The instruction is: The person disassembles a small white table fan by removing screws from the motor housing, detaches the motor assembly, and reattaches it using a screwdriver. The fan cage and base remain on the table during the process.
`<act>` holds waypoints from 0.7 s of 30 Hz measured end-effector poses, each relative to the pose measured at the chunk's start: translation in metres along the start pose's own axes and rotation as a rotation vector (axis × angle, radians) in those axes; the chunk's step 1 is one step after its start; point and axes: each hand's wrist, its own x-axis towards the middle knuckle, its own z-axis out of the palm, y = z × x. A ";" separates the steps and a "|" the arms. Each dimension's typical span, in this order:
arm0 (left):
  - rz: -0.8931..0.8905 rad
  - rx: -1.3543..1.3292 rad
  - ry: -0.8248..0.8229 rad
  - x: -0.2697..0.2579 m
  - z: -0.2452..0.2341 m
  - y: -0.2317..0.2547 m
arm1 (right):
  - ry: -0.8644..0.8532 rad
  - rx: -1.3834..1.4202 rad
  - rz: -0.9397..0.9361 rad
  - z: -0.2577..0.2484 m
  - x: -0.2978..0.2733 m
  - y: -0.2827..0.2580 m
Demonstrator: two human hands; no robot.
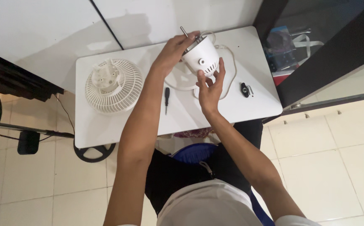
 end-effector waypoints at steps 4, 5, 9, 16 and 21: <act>-0.047 0.021 0.016 0.010 -0.005 -0.004 | 0.022 0.071 0.033 0.003 -0.001 0.007; -0.124 -0.002 -0.035 0.012 -0.006 -0.005 | 0.027 0.096 0.038 0.004 -0.001 0.010; -0.178 -0.050 -0.129 0.013 -0.008 -0.004 | 0.014 0.166 0.027 0.004 0.001 0.014; -0.114 -0.053 -0.084 0.009 -0.004 -0.005 | 0.037 0.192 -0.015 0.012 0.004 0.020; -0.057 0.000 0.015 0.007 0.002 -0.004 | 0.049 0.246 -0.038 0.018 0.006 0.020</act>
